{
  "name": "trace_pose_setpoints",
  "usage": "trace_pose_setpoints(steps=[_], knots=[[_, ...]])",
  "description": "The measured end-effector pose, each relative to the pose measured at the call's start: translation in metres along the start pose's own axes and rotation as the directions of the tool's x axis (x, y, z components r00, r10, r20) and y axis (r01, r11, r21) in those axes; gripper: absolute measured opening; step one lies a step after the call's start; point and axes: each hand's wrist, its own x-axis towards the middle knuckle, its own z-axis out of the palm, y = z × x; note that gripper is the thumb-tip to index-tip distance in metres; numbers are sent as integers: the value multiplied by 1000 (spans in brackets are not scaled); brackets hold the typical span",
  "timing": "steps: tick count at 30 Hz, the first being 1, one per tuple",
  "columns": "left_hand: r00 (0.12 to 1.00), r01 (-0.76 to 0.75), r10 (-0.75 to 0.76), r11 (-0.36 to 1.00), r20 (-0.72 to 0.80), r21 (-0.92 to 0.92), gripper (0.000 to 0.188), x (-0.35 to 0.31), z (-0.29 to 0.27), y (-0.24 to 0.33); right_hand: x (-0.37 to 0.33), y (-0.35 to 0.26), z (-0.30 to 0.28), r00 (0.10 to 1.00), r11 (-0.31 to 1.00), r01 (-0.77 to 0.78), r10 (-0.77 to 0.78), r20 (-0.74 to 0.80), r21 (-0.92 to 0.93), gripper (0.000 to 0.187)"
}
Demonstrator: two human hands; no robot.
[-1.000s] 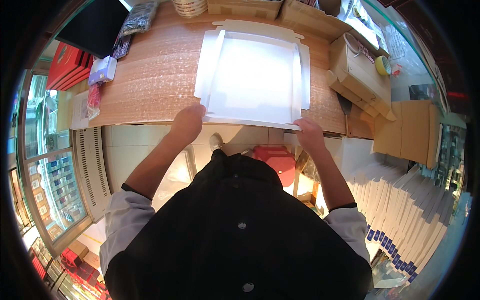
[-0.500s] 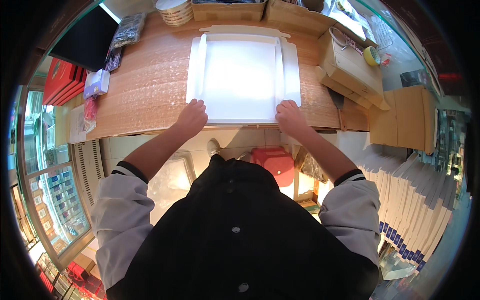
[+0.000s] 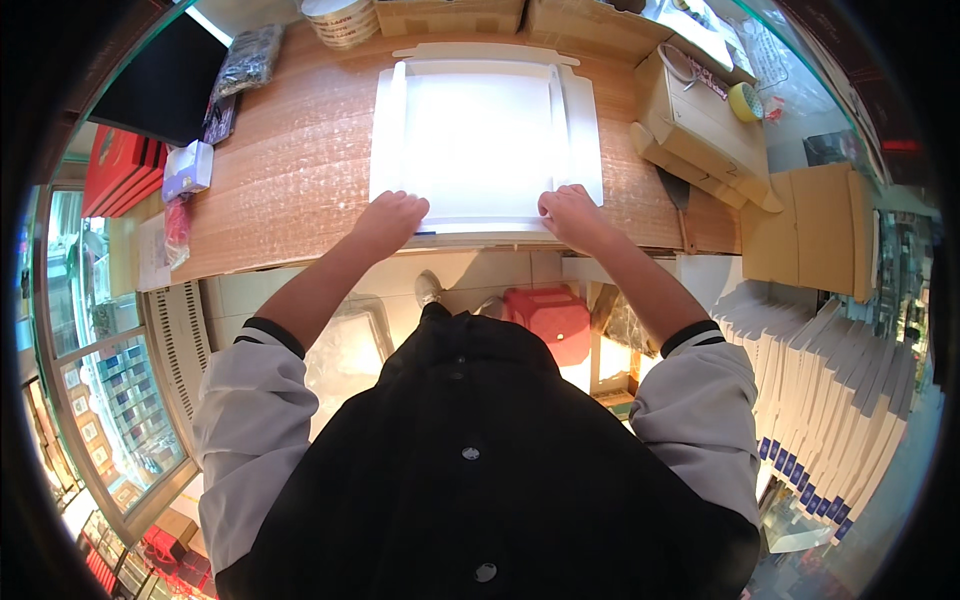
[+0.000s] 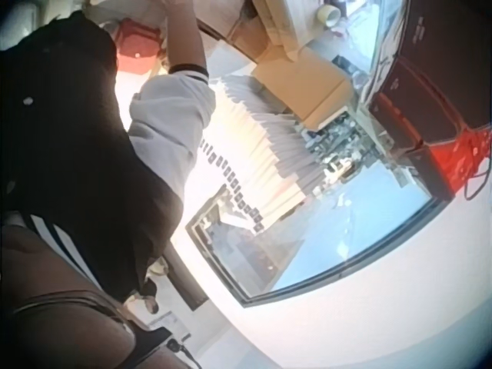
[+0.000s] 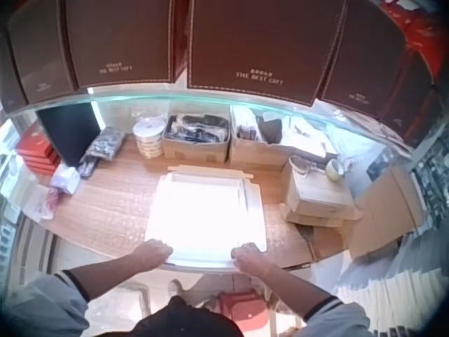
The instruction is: The person assembles white cardboard boxes by folding and interlocking the flaps on a wooden workbench. They repeatedly pick up flat-packed boxes, fold the side and bottom flaps into place, and stack the completed boxes. The person also places some finished boxes into a clear plastic bag.
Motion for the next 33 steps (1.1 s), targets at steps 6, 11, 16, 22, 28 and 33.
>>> trace_pose_setpoints(steps=[6, 11, 16, 22, 28, 33], knots=[[989, -132, 127, 989, 78, 72, 19, -17, 6, 2, -18, 6, 15, 975, 977, 200, -206, -88, -71, 11], [996, -85, 84, 990, -8, -113, 16, -17, 0, 11, -19, 10, 16, 991, 990, 116, -120, -60, -76, 12], [889, -333, 351, 936, -296, 110, 13, -21, 3, 4, -26, 8, 11, 931, 951, 294, -308, -198, -98, 11], [935, -351, 354, 929, -10, 117, 17, -24, -14, -6, -29, 5, 3, 928, 948, 314, -318, -195, -51, 10], [921, -367, 379, 921, -90, 128, 17, -22, -20, -5, -31, 9, 6, 949, 967, 256, -248, -195, 13, 9], [920, -360, 363, 932, -147, 46, 19, -24, -17, -10, -32, 10, 8, 951, 972, 230, -216, -220, 42, 9]])
